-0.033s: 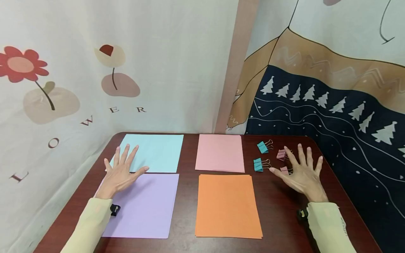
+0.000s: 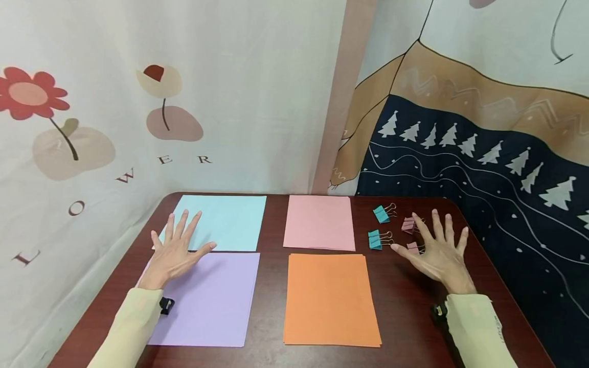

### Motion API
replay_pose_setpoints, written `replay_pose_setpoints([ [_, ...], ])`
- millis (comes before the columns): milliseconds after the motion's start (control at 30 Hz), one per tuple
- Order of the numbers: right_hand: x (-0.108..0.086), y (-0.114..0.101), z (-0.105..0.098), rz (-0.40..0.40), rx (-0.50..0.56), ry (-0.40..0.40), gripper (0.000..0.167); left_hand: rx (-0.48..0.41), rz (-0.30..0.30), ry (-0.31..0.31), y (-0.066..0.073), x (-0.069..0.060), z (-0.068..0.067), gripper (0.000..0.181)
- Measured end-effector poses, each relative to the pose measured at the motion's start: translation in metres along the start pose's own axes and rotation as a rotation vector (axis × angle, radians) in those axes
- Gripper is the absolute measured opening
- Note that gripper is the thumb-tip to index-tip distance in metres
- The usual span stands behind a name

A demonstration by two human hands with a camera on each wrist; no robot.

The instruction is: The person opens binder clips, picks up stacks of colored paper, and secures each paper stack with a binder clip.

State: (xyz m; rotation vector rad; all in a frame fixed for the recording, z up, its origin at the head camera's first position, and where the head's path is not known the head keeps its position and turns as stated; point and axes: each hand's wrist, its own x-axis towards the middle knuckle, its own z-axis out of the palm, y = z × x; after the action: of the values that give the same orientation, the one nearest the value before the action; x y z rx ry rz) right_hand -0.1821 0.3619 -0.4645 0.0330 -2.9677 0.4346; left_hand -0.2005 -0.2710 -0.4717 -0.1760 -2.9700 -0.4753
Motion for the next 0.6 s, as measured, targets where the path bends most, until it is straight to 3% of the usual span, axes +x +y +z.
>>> replay_pose_setpoints([
  [367,-0.0026,0.0031,-0.0042,0.018,0.011,-0.010,0.105,-0.007,0.020,-0.003,-0.0010,0.0037,0.0043,0.097],
  [600,-0.0049,0.0045,-0.0040,0.030,0.048,-0.034,0.102,-0.044,0.004,-0.041,-0.0052,-0.0004,0.0013,0.098],
])
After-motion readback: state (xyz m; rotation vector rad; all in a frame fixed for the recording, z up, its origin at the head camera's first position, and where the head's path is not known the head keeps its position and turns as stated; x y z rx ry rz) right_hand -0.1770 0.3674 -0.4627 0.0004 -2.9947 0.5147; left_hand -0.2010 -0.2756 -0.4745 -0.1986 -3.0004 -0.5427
